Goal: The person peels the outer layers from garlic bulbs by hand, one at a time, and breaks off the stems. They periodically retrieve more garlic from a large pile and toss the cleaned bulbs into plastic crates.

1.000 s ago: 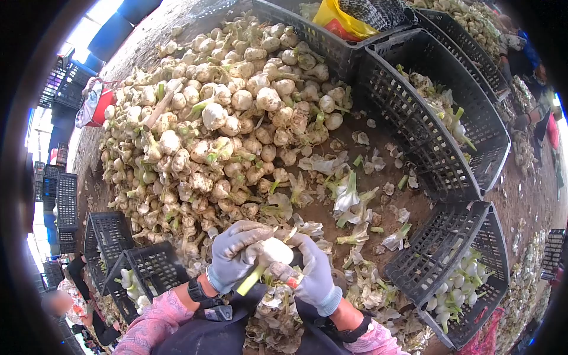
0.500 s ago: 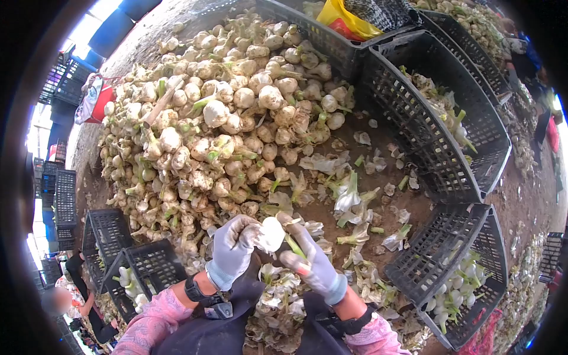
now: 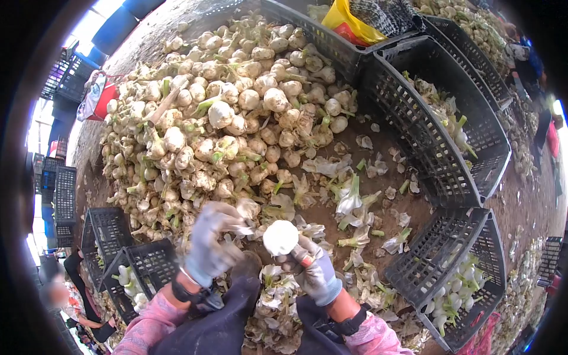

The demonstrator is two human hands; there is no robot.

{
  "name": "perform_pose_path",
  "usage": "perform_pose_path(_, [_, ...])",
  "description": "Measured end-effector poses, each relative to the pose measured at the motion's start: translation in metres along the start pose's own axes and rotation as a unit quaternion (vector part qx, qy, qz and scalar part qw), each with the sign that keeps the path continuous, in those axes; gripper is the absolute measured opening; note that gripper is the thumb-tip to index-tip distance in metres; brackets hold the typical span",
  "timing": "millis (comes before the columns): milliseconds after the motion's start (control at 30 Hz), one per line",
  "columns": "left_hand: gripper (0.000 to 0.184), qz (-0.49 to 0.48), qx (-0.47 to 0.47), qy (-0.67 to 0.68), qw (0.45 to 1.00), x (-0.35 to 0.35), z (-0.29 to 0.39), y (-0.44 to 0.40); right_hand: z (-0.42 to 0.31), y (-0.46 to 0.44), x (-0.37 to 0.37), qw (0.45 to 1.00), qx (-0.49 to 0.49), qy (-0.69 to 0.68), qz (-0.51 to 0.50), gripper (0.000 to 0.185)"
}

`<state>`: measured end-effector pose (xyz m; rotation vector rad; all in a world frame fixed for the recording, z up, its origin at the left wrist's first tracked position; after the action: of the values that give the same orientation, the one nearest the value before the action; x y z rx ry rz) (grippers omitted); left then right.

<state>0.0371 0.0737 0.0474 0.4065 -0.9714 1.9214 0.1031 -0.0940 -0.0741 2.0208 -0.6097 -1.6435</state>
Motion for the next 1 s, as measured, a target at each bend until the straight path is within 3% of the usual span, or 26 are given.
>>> perform_pose_path(33, [0.068,-0.024,-0.028,-0.024,0.999,-0.010,0.016,-0.007,-0.002,0.000,-0.007,0.999,0.010,0.037,0.019,0.044])
perform_pose_path(100, [0.051,-0.081,-0.044,-0.051,0.994,-0.028,0.026,-0.007,-0.001,0.003,-0.001,0.982,0.046,0.149,0.103,0.039])
perform_pose_path(200, [0.028,-0.112,-0.035,0.004,0.993,-0.037,0.016,0.001,0.001,0.001,-0.008,0.981,0.025,0.182,0.064,0.039])
perform_pose_path(233, [0.022,-0.125,-0.023,0.038,0.991,-0.038,0.013,0.004,0.008,-0.003,0.004,0.991,-0.010,0.129,0.030,0.042])
perform_pose_path(267, [0.020,-0.012,0.134,0.244,0.960,-0.031,-0.012,0.011,0.009,-0.005,0.006,0.997,-0.010,0.081,0.008,0.044])
perform_pose_path(300, [0.019,0.102,0.280,0.431,0.852,-0.035,-0.032,0.028,0.010,-0.007,0.005,0.999,-0.010,0.031,-0.013,0.047])
perform_pose_path(333, [0.018,0.207,0.404,0.582,0.675,-0.047,-0.042,0.048,0.011,-0.007,0.003,0.999,-0.010,-0.019,-0.034,0.049])
perform_pose_path(367, [0.015,0.207,0.383,0.595,0.676,-0.039,-0.046,0.041,0.012,-0.005,0.006,0.996,-0.014,-0.088,-0.010,0.056])
perform_pose_path(400, [0.022,0.191,0.434,0.509,0.718,-0.037,-0.074,0.067,0.012,-0.006,0.004,0.995,-0.015,-0.093,-0.041,0.056])
perform_pose_path(467, [0.030,0.164,0.412,0.522,0.729,-0.041,-0.074,0.072,0.014,-0.010,0.005,0.989,-0.017,-0.104,-0.105,0.057])
perform_pose_path(500, [0.035,0.150,0.401,0.529,0.733,-0.043,-0.072,0.075,0.008,-0.012,-0.006,0.988,0.011,-0.062,-0.143,0.053])
perform_pose_path(533, [0.039,0.134,0.391,0.535,0.737,-0.045,-0.068,0.080,0.007,-0.015,-0.006,0.991,0.033,0.108,-0.077,0.051])
perform_pose_path(600, [0.049,0.107,0.375,0.546,0.741,-0.046,-0.058,0.092,0.002,-0.017,-0.017,0.897,0.068,0.433,0.057,0.048])
perform_pose_path(633, [0.054,0.150,0.433,0.637,0.620,-0.051,-0.050,0.097,-0.001,-0.014,-0.054,0.853,0.149,0.498,-0.037,0.046])
perform_pose_path(667, [0.067,0.148,0.460,0.609,0.629,-0.045,-0.048,0.093,-0.013,-0.006,-0.093,0.769,0.270,0.571,-0.097,0.045])
perform_pose_path(733, [0.052,0.149,0.474,0.506,0.705,-0.017,-0.073,0.123,-0.014,-0.025,-0.090,0.728,0.249,0.637,-0.047,0.043])
perform_pose_path(767, [0.037,0.174,0.447,0.558,0.677,0.003,-0.081,0.134,-0.021,-0.037,-0.083,0.707,0.270,0.653,-0.018,0.041])
perform_pose_path(800, [0.034,0.198,0.471,0.463,0.724,0.038,-0.076,0.137,-0.030,-0.046,-0.084,0.703,0.265,0.660,0.030,0.037])
perform_pose_path(833, [0.033,0.200,0.468,0.335,0.793,0.081,-0.077,0.157,-0.031,-0.057,-0.087,0.655,0.286,0.698,0.035,0.039])
perform_pose_path(867, [0.030,0.228,0.448,0.251,0.827,0.126,-0.066,0.165,-0.030,-0.069,-0.087,0.606,0.306,0.733,0.040,0.041])
perform_pose_path(900, [0.028,0.253,0.432,0.159,0.851,0.172,-0.052,0.175,-0.026,-0.085,-0.086,0.583,0.267,0.765,0.063,0.045])
perform_pose_path(933, [0.023,0.220,0.518,0.063,0.824,0.215,-0.038,0.196,-0.017,-0.100,-0.087,0.558,0.225,0.794,0.084,0.048])
perform_pose_path(967, [0.020,0.191,0.542,0.018,0.818,0.258,-0.043,0.246,-0.008,-0.115,-0.088,0.532,0.183,0.820,0.104,0.052])
perform_pose_path(1000, [0.016,-0.005,0.407,-0.302,0.862,0.306,-0.034,0.263,0.001,-0.135,-0.084,0.524,0.141,0.830,0.126,0.055])
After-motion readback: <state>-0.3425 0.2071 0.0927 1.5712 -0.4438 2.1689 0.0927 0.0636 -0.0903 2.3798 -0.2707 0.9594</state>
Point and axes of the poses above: each hand's wrist, its own y-axis away from the middle knuckle, its own x-axis out of the back of the hand, z = x × y, the point moved 9 cm from there along -y, towards the middle knuckle, and after that the axes turned 12 degrees about -x, right-handed, at the moved point
